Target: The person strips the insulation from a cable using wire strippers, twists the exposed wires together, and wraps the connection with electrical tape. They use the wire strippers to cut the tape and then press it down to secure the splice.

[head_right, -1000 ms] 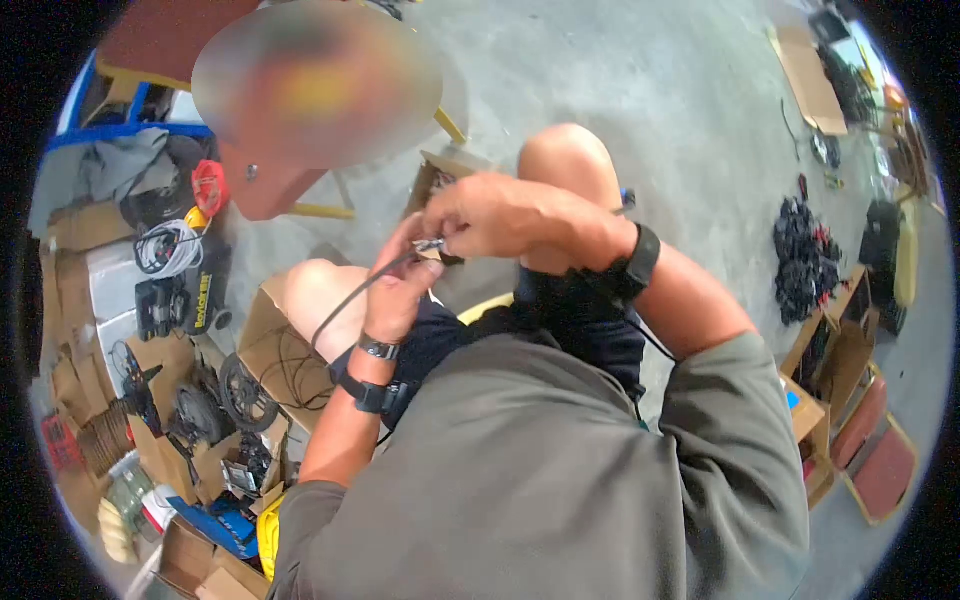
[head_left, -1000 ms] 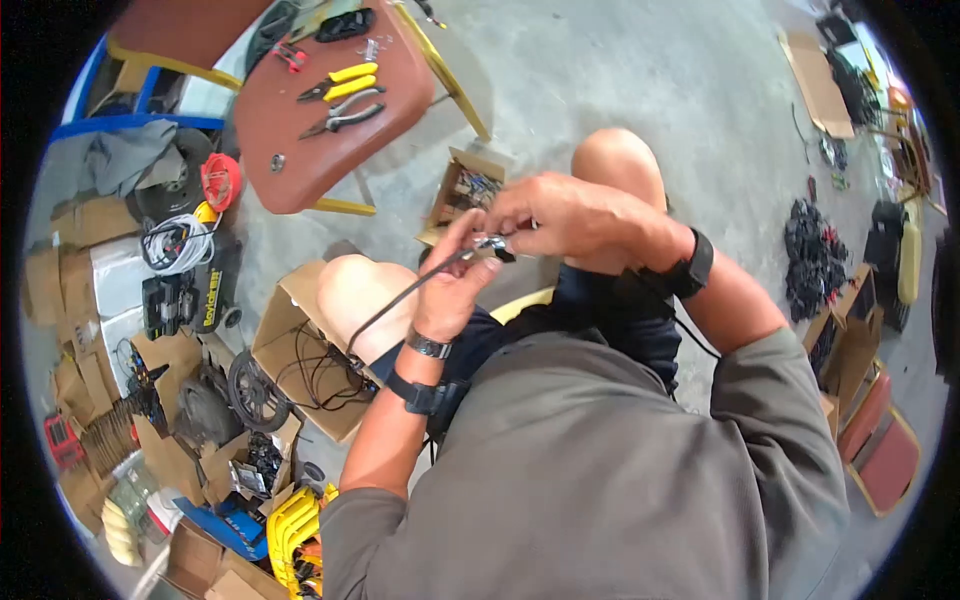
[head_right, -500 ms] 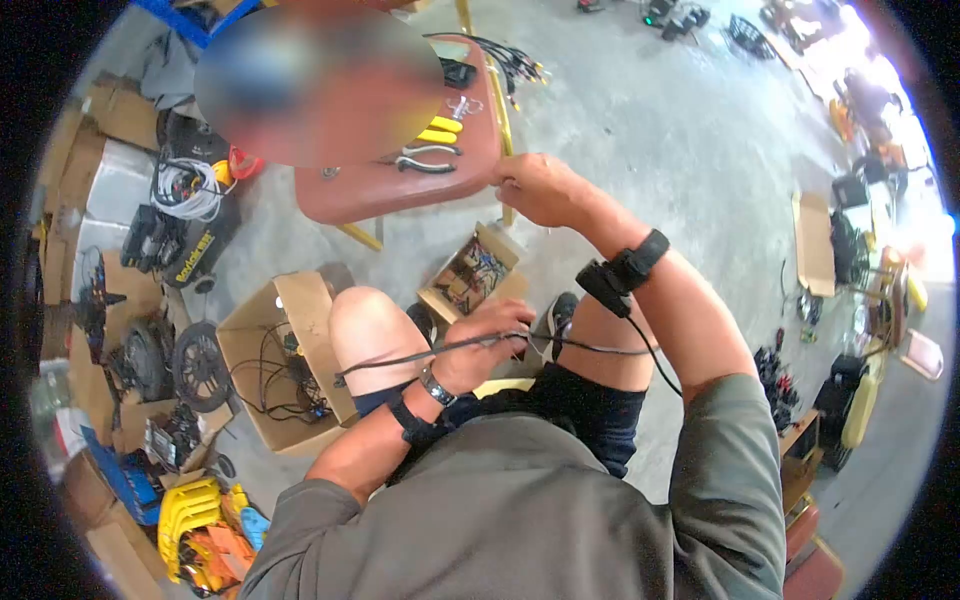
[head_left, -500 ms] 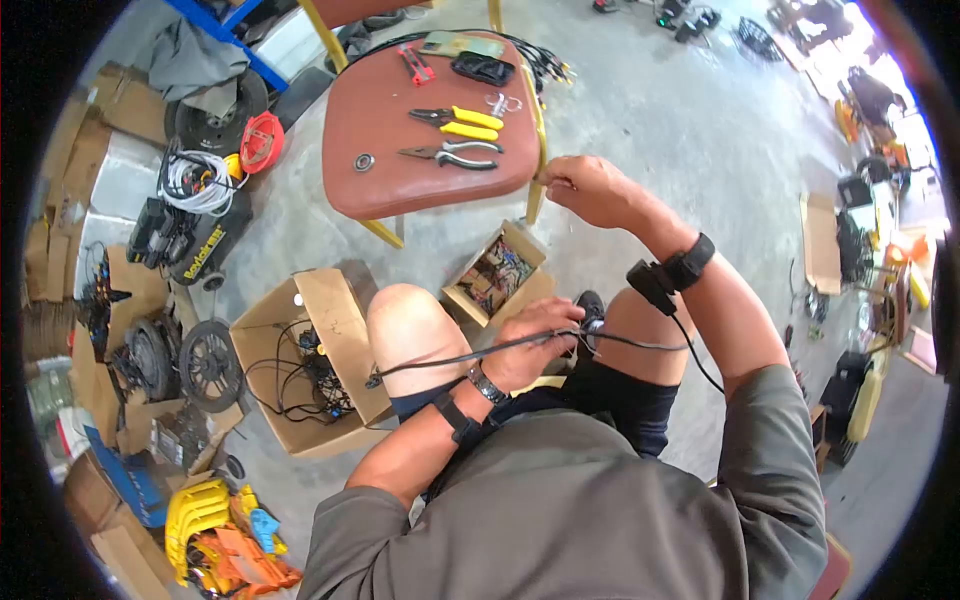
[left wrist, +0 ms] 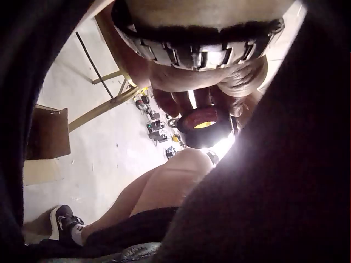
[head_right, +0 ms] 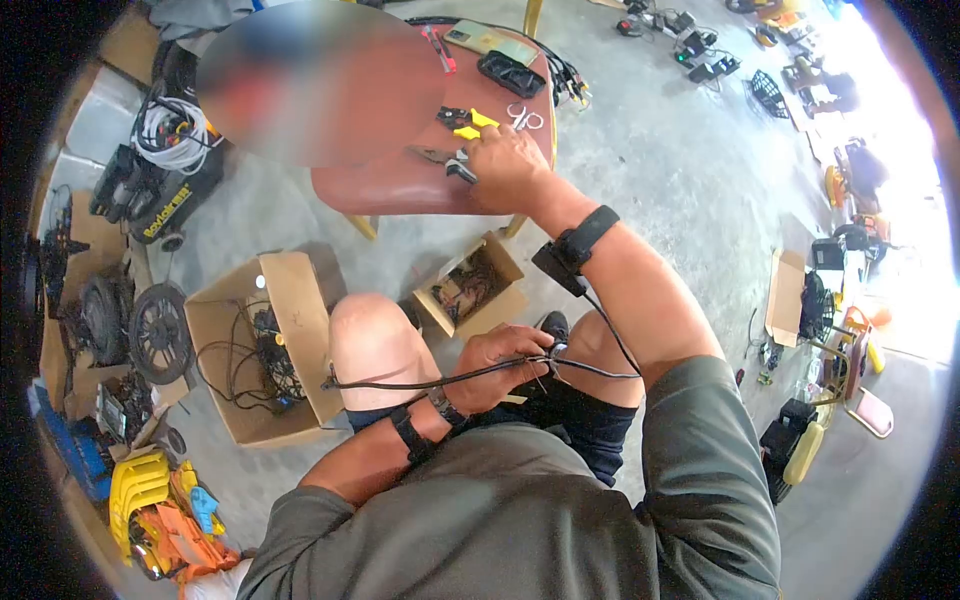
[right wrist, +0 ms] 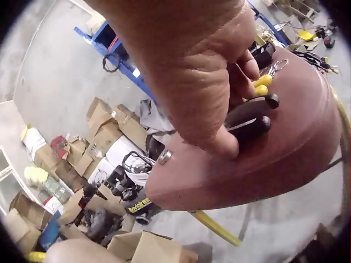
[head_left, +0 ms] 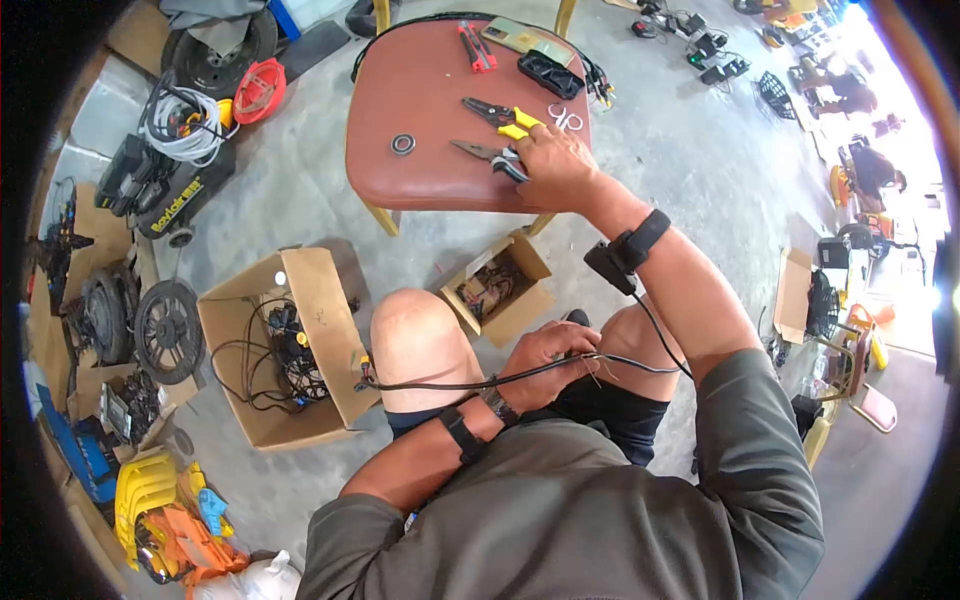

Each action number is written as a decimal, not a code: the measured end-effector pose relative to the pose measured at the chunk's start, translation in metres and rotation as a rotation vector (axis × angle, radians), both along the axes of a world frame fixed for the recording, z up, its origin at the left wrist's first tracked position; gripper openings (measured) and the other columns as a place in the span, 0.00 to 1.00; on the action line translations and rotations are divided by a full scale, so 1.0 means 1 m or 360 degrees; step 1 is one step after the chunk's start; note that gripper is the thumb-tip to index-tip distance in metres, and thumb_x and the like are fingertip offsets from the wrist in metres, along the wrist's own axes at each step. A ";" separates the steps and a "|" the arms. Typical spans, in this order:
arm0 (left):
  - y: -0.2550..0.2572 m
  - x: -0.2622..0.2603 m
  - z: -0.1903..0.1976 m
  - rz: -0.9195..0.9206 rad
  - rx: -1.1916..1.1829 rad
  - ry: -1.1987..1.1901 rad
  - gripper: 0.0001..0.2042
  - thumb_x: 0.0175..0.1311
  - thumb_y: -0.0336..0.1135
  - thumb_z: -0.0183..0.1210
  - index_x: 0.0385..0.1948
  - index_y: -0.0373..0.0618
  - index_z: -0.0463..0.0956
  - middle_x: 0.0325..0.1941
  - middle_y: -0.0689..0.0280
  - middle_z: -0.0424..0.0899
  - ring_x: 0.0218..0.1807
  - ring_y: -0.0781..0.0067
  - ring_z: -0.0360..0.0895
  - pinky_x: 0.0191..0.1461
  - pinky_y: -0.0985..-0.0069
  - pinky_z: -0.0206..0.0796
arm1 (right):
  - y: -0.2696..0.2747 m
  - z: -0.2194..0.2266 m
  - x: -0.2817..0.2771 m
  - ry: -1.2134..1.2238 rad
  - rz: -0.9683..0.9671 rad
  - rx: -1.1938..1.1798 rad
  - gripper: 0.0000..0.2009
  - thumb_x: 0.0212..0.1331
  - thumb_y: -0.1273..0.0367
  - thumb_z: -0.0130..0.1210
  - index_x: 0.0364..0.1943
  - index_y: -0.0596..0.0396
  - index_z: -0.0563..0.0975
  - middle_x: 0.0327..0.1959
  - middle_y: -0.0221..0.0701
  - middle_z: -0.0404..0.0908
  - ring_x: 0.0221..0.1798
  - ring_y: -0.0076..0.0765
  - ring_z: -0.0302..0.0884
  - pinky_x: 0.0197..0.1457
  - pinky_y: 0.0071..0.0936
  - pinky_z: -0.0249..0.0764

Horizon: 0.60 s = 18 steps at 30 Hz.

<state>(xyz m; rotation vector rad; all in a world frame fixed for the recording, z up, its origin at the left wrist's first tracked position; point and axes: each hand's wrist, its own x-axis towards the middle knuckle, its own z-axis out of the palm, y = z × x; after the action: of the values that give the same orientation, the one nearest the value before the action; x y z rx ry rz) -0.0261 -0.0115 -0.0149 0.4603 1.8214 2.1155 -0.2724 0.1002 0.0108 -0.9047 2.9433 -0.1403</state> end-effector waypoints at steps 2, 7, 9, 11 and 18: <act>0.002 0.006 -0.008 0.0013 0.0092 -0.0033 0.09 0.60 0.29 0.71 0.40 0.41 0.83 0.51 0.63 0.88 0.53 0.68 0.82 0.57 0.71 0.74 | 0.006 0.001 -0.003 -0.0286 -0.0106 -0.0111 0.24 0.45 0.58 0.66 0.45 0.60 0.83 0.41 0.49 0.85 0.48 0.53 0.84 0.51 0.42 0.80; -0.001 0.003 -0.006 0.0049 0.0131 -0.0069 0.10 0.61 0.27 0.71 0.42 0.40 0.84 0.53 0.61 0.88 0.52 0.71 0.83 0.58 0.74 0.74 | 0.071 0.045 0.039 -0.1157 -0.0135 -0.1422 0.17 0.66 0.59 0.54 0.43 0.61 0.80 0.40 0.39 0.85 0.39 0.40 0.83 0.41 0.36 0.77; 0.001 0.005 -0.002 0.0057 0.0189 -0.0282 0.11 0.61 0.27 0.71 0.44 0.39 0.84 0.53 0.61 0.88 0.52 0.73 0.83 0.59 0.75 0.74 | 0.085 0.068 0.081 -0.1669 -0.0554 -0.2144 0.15 0.72 0.63 0.49 0.47 0.62 0.79 0.44 0.37 0.84 0.39 0.37 0.82 0.41 0.34 0.77; 0.002 0.004 0.003 0.0088 0.0100 -0.0191 0.10 0.62 0.28 0.71 0.44 0.38 0.84 0.51 0.62 0.89 0.51 0.76 0.83 0.58 0.76 0.74 | 0.112 0.071 0.112 -0.1701 -0.0627 -0.2095 0.16 0.73 0.63 0.50 0.53 0.63 0.76 0.45 0.37 0.83 0.40 0.36 0.82 0.42 0.31 0.76; 0.008 0.006 0.018 0.0067 -0.0112 -0.0197 0.10 0.69 0.32 0.66 0.46 0.36 0.85 0.50 0.61 0.89 0.48 0.76 0.84 0.53 0.77 0.75 | 0.161 0.093 0.227 -0.1295 -0.0645 -0.2803 0.19 0.71 0.67 0.54 0.60 0.65 0.76 0.45 0.38 0.87 0.50 0.34 0.83 0.56 0.31 0.76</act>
<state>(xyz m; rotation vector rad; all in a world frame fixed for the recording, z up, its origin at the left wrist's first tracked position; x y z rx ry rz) -0.0205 -0.0033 0.0029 0.2697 1.8432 2.0504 -0.0450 0.2615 0.1041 -0.0111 1.5480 -2.4581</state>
